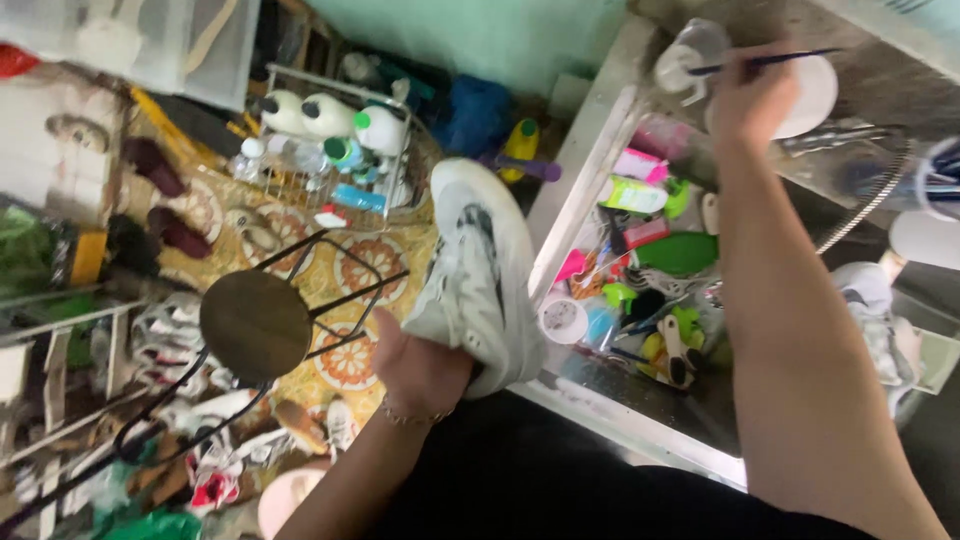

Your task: Applying white dye or paint to a sneaker using a brush at a workstation

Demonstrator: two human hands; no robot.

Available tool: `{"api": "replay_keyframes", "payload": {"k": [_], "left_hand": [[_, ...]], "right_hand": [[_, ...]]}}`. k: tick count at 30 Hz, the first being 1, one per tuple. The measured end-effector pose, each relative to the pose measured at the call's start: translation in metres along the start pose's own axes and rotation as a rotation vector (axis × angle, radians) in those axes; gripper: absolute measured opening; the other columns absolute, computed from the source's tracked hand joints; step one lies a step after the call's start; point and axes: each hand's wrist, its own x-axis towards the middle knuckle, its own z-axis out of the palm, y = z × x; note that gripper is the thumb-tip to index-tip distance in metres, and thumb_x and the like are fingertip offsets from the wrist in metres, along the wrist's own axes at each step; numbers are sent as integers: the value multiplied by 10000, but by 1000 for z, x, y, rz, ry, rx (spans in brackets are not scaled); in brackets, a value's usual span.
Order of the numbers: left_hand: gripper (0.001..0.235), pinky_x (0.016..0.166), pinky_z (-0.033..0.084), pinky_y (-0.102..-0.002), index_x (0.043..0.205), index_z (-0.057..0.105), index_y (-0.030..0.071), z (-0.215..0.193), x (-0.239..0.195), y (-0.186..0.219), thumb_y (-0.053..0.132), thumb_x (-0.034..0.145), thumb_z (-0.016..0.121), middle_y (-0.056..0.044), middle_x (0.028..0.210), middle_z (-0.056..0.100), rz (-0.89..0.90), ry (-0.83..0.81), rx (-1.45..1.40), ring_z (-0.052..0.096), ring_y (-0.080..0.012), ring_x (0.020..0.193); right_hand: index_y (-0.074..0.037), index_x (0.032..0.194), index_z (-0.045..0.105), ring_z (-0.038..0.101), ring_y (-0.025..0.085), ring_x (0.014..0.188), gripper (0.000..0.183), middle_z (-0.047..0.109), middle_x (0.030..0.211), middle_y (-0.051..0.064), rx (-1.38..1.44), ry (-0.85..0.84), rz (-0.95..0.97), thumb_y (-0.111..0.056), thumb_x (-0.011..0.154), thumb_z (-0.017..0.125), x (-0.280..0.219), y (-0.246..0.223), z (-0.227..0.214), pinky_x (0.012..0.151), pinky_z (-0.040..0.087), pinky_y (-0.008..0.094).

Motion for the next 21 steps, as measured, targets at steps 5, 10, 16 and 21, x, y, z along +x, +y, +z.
{"api": "replay_keyframes", "payload": {"k": [5, 10, 16, 21], "left_hand": [[1151, 1597, 93, -530, 1998, 287, 166, 5, 31, -4, 965, 1170, 319, -76, 2063, 306, -49, -2, -14, 242, -312, 1916], [1233, 1562, 242, -636, 1973, 271, 20, 78, 51, -33, 899, 1125, 443, -207, 2011, 363, 23, -3, 149, 328, -416, 1871], [1299, 1527, 338, -627, 1985, 237, -19, 90, 36, -51, 918, 1115, 466, -244, 1977, 413, -113, -107, 128, 403, -442, 1830], [1252, 1410, 495, -580, 1976, 321, 8, 101, 6, -62, 909, 1124, 492, -221, 1916, 537, -176, -139, 178, 561, -405, 1730]], "right_hand": [[-27, 1101, 727, 990, 299, 769, 229, 933, 1060, 244, 915, 339, 298, -23, 1142, 952, -17, -36, -92, 656, 966, 401], [-192, 1082, 710, 867, 258, 873, 288, 869, 1041, 149, 1294, 336, 449, -71, 1201, 943, -106, -102, -227, 828, 748, 421], [-203, 1215, 610, 754, 233, 843, 295, 712, 1126, 166, 1390, 73, 388, 44, 1296, 749, -248, -192, -351, 767, 754, 381], [-173, 1263, 522, 769, 269, 928, 253, 724, 1153, 308, 1219, 10, 45, -107, 1258, 766, -273, -200, -372, 673, 709, 320]]}}
